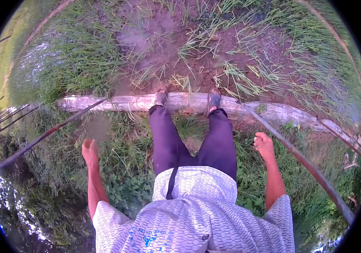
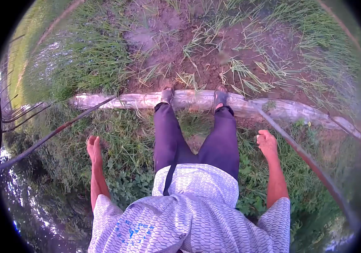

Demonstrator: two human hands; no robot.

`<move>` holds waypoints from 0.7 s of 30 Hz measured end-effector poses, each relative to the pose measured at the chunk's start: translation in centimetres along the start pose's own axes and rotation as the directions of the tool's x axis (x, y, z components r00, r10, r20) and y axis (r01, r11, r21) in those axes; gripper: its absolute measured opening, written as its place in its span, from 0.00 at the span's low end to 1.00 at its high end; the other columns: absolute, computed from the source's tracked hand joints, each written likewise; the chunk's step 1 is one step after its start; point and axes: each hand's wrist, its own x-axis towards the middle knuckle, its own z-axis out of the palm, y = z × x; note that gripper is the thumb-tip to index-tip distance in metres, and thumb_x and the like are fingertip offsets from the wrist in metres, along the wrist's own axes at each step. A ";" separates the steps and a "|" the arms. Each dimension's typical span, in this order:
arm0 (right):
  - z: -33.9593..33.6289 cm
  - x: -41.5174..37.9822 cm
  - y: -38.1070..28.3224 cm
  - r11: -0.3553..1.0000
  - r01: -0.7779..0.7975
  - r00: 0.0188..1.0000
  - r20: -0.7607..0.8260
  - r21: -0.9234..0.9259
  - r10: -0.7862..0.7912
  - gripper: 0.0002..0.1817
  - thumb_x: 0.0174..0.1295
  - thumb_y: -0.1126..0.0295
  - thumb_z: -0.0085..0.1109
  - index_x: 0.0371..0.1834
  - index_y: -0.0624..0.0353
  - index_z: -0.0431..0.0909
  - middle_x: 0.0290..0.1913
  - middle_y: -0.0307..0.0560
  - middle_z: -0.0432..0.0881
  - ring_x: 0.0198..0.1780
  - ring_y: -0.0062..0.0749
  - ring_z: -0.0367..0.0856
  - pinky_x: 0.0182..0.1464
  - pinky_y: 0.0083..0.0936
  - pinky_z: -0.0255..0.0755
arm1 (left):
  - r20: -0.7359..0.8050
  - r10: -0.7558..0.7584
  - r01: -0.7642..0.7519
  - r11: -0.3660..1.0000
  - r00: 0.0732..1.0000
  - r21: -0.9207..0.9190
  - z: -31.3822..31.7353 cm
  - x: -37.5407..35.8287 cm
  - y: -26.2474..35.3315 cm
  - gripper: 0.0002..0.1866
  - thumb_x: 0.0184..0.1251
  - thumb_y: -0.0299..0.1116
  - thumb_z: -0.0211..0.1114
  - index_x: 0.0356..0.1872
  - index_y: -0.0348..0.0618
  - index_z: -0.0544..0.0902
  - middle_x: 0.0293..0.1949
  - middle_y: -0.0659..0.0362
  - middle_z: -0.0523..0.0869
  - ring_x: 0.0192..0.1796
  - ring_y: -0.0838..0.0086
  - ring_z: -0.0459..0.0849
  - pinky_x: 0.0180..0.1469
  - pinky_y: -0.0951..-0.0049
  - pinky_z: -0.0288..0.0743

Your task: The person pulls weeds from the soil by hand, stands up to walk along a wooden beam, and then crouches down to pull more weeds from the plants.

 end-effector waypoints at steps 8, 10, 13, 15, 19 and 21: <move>-2.3 2.2 -0.2 0.995 0.063 0.993 0.106 -0.078 -0.054 0.15 0.60 0.68 0.56 0.49 0.61 0.78 0.28 0.41 0.80 0.26 0.21 0.76 0.30 0.21 0.72 | 0.523 0.018 -0.208 0.929 0.852 0.307 13.3 -7.7 4.4 0.28 0.62 0.39 0.64 0.59 0.33 0.71 0.55 0.46 0.77 0.56 0.61 0.78 0.59 0.65 0.71; -2.5 3.4 0.5 0.997 0.020 0.994 0.108 -0.074 -0.012 0.16 0.61 0.67 0.56 0.51 0.60 0.77 0.28 0.40 0.80 0.27 0.21 0.76 0.30 0.21 0.73 | 0.539 0.011 -0.196 0.938 0.842 0.287 14.4 -7.3 6.5 0.27 0.63 0.39 0.63 0.59 0.34 0.72 0.56 0.46 0.77 0.56 0.61 0.78 0.59 0.65 0.71; -2.5 4.9 -1.4 0.993 -0.020 0.994 0.101 -0.117 0.032 0.16 0.61 0.66 0.55 0.51 0.59 0.77 0.29 0.41 0.80 0.29 0.20 0.76 0.30 0.22 0.73 | 0.548 -0.029 -0.114 0.967 0.836 0.226 16.8 -5.7 6.1 0.25 0.65 0.37 0.62 0.59 0.33 0.71 0.55 0.46 0.78 0.57 0.61 0.78 0.60 0.66 0.71; -2.1 5.7 -2.3 0.988 0.001 0.992 0.127 -0.157 0.019 0.17 0.61 0.66 0.55 0.52 0.59 0.76 0.30 0.41 0.80 0.30 0.20 0.77 0.31 0.22 0.74 | 0.570 -0.049 -0.079 0.977 0.820 0.198 18.5 -5.3 4.7 0.25 0.65 0.37 0.62 0.58 0.32 0.71 0.53 0.46 0.79 0.55 0.60 0.80 0.59 0.67 0.72; -0.2 7.8 -5.0 0.985 -0.013 0.988 0.149 -0.174 0.039 0.18 0.60 0.66 0.56 0.52 0.61 0.76 0.33 0.41 0.80 0.32 0.21 0.79 0.32 0.21 0.74 | 0.652 -0.097 -0.061 0.974 0.752 0.216 21.8 -3.3 -1.7 0.22 0.64 0.35 0.63 0.55 0.32 0.73 0.51 0.46 0.80 0.52 0.60 0.82 0.56 0.65 0.75; 2.2 9.5 -7.0 0.986 -0.067 0.987 0.132 -0.153 0.087 0.17 0.61 0.68 0.56 0.52 0.61 0.76 0.35 0.40 0.80 0.33 0.20 0.79 0.33 0.20 0.74 | 0.684 -0.065 -0.219 0.922 0.727 0.320 23.2 -1.9 -3.1 0.21 0.64 0.37 0.62 0.52 0.33 0.75 0.49 0.45 0.81 0.52 0.58 0.82 0.55 0.64 0.75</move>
